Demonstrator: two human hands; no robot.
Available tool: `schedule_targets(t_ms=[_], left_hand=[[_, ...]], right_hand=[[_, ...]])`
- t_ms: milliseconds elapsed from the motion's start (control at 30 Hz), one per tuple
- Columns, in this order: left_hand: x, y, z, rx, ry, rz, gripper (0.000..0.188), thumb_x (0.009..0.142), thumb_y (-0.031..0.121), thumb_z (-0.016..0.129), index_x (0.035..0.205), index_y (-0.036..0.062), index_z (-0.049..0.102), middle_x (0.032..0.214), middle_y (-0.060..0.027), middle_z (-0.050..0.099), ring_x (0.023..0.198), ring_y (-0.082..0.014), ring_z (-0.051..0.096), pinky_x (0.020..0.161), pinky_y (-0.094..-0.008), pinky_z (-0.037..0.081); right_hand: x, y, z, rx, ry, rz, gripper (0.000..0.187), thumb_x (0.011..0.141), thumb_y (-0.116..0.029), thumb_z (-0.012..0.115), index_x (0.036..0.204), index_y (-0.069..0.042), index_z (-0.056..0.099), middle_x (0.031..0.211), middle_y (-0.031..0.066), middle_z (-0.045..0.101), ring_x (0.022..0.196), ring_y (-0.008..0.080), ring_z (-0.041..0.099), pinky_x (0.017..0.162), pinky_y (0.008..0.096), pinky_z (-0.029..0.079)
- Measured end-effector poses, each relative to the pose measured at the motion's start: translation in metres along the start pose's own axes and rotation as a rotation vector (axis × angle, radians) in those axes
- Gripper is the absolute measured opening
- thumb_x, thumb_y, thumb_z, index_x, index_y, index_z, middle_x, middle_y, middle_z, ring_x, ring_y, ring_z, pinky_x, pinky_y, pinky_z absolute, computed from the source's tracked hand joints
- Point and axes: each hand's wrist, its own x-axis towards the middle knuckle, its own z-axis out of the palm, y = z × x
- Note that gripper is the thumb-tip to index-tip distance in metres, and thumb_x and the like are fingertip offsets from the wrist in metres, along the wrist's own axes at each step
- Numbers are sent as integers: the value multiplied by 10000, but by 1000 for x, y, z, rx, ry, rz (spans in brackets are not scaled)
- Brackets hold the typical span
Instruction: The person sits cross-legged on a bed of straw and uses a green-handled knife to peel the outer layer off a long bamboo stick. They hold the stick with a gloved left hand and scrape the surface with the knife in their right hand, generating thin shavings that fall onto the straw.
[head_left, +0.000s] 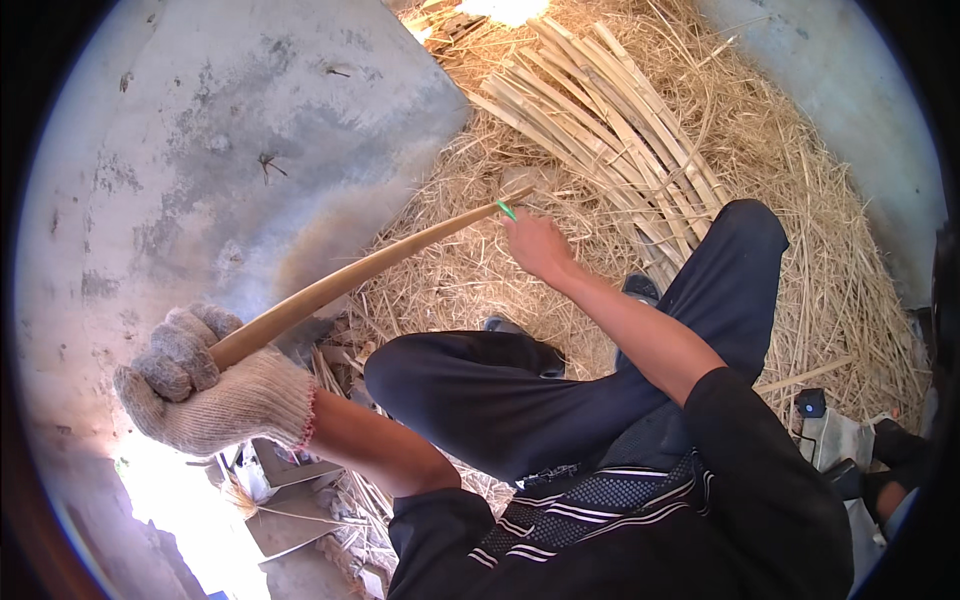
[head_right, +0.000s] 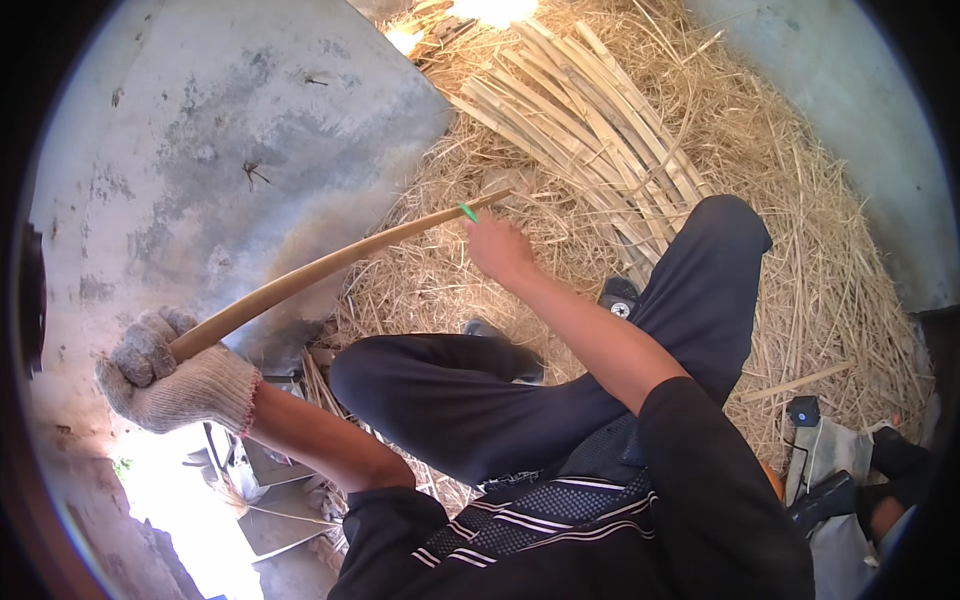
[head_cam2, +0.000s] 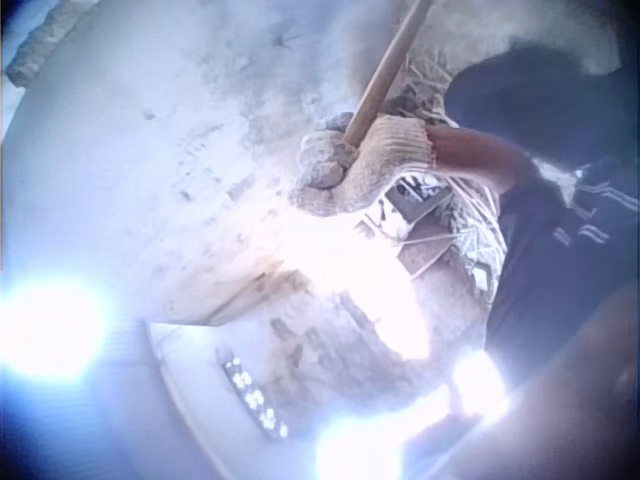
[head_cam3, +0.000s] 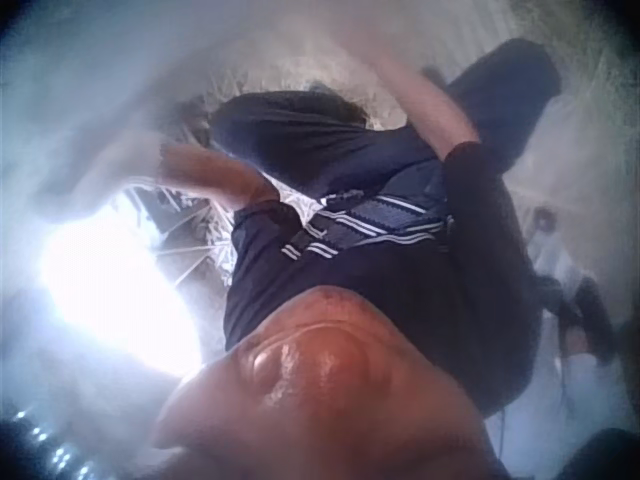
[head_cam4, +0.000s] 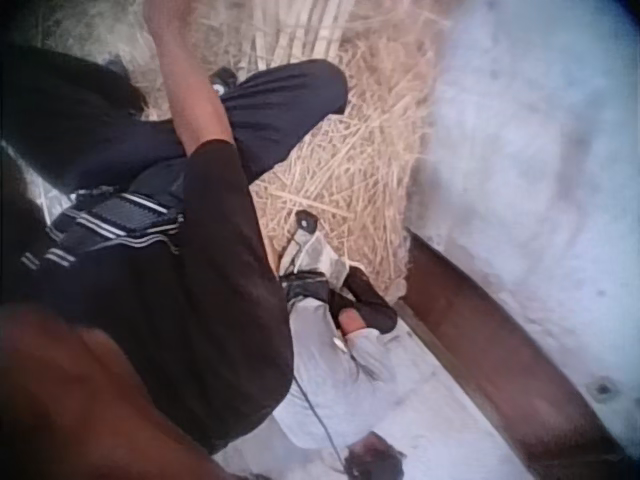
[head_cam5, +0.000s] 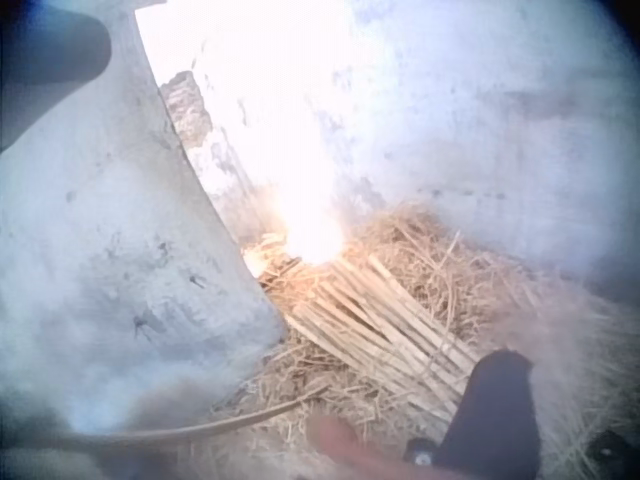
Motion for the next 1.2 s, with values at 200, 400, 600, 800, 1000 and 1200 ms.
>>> schedule_targets(t_ms=[200,400,600,800,1000,1200], left_hand=[[9,-4,-18,-202,-302,-63,430,900,181,419,501,227,268,402,81,238,337,-40,176,333,-220,162],[11,-7,-19,-298,-433,-107,433,904,190,402,489,226,283,386,73,262,333,-48,173,327,-223,165],[9,-4,-11,-239,-372,-88,405,877,194,409,509,226,244,405,77,223,350,-50,166,329,-228,155],[5,-3,-6,-230,-321,-130,372,834,168,416,506,218,247,403,75,218,343,-54,177,327,-233,154],[14,-2,-22,-422,-583,-297,402,856,183,454,492,213,285,398,58,225,395,-74,155,398,-254,154],[3,13,-12,-377,-796,-406,337,758,231,517,458,211,365,410,28,310,477,-124,281,420,-300,221]], right_hand=[[0,8,-3,-62,-5,-203,395,1024,-367,367,1123,-24,534,755,256,633,761,429,661,688,525,534],[6,-12,-9,-59,-69,47,384,1031,-336,360,1104,-12,553,869,286,641,793,430,660,706,525,539],[9,45,5,-514,146,-146,374,1036,-334,375,1103,-17,563,839,167,636,688,254,652,542,366,532],[34,21,10,433,-223,320,412,1039,-320,350,1163,31,527,815,172,611,648,239,627,498,393,514],[-69,-79,-60,283,-131,-349,328,1039,-305,377,1005,-4,503,552,70,469,429,209,485,403,389,379],[-152,-116,-97,271,-2,-590,237,993,-240,467,991,-5,497,555,230,573,570,418,624,510,526,476]])
